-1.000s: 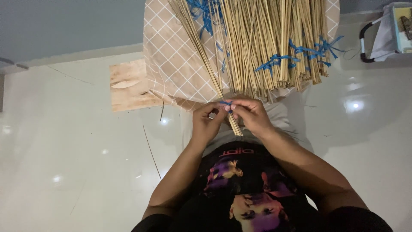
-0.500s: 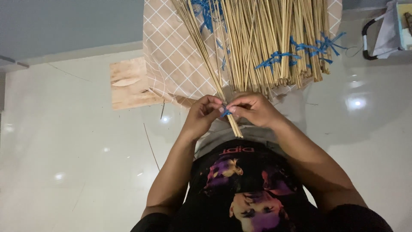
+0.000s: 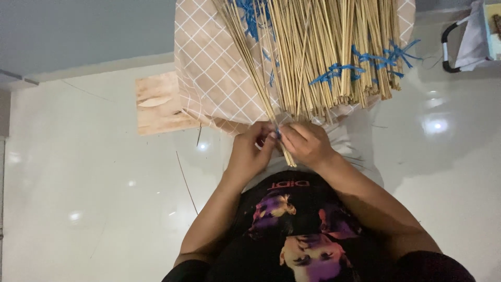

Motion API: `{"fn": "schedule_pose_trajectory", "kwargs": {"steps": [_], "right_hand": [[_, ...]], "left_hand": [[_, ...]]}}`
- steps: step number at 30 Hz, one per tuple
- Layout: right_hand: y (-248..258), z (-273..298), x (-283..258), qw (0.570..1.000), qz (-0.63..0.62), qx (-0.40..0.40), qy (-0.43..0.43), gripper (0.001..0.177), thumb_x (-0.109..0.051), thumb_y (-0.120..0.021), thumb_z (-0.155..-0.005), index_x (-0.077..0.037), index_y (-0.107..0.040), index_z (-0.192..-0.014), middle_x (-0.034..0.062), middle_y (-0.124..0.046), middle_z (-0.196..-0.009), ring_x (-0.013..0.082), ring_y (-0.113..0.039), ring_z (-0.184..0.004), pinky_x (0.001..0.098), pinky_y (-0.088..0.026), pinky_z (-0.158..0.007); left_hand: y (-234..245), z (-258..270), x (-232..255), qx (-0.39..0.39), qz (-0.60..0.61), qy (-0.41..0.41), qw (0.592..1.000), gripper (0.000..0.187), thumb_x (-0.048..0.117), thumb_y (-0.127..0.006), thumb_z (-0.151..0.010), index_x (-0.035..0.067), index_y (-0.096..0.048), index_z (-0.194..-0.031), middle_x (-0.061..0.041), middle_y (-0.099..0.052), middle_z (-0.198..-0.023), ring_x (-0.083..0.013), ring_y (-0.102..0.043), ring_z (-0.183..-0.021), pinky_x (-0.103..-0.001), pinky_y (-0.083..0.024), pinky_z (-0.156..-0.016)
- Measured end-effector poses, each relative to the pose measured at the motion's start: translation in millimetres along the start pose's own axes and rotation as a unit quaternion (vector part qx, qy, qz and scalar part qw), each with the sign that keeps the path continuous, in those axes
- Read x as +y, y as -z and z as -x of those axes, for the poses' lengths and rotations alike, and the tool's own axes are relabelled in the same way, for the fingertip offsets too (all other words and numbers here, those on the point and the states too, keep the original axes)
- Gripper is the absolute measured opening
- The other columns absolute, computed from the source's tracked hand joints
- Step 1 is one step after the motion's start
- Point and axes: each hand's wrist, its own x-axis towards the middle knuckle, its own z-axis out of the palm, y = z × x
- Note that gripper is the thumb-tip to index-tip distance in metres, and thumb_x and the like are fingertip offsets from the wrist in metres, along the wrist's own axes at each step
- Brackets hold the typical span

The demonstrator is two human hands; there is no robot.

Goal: Gathering thin wooden sticks into small bundles and tying them with blue plastic string.

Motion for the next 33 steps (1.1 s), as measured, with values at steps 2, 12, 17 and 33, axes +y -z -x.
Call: {"fn": "schedule_pose_trajectory", "kwargs": {"steps": [2, 12, 17, 33], "right_hand": [[4, -8, -6, 1.000, -0.003, 0.008, -0.004, 0.009, -0.006, -0.076, -0.092, -0.007, -0.070, -0.100, 0.0053, -0.060, -0.085, 0.0221, -0.066, -0.067, 0.0311, -0.058, -0.057], [10, -17, -8, 0.996, -0.078, 0.053, -0.007, 0.005, 0.003, -0.071, -0.093, -0.002, -0.072, -0.095, 0.0125, -0.063, -0.080, 0.0305, -0.065, -0.061, 0.0369, -0.055, -0.052], [6, -12, -3, 0.996, -0.076, 0.048, -0.003, 0.009, 0.005, -0.073, -0.091, -0.003, -0.075, -0.096, 0.0123, -0.065, -0.079, 0.0285, -0.066, -0.061, 0.0361, -0.055, -0.053], [40, 22, 0, 0.944, -0.218, 0.043, -0.242, 0.005, -0.002, -0.071, -0.094, -0.002, -0.077, -0.096, 0.0117, -0.071, -0.087, 0.0291, -0.067, -0.066, 0.0389, -0.056, -0.061]], "left_hand": [[0, -2, -5, -0.014, 0.027, 0.012, 0.999, 0.020, 0.011, -0.069, -0.088, 0.006, -0.074, -0.107, -0.012, -0.073, -0.072, -0.0237, -0.066, -0.060, -0.035, -0.055, -0.058], [-8, -7, -45, -0.067, 0.191, 0.057, 0.978, 0.018, 0.007, -0.081, -0.084, 0.001, -0.078, -0.101, -0.011, -0.072, -0.074, -0.0139, -0.061, -0.068, -0.027, -0.053, -0.063], [5, -12, -14, -0.040, 0.090, -0.008, 0.995, 0.010, 0.010, -0.080, -0.087, 0.004, -0.077, -0.095, -0.015, -0.074, -0.087, -0.0270, -0.072, -0.077, -0.035, -0.058, -0.069], [19, 3, -10, 0.061, -0.158, -0.147, 0.974, 0.009, 0.000, -0.070, -0.090, 0.002, -0.074, -0.098, -0.015, -0.071, -0.076, -0.0349, -0.072, -0.070, -0.041, -0.059, -0.063]]}}
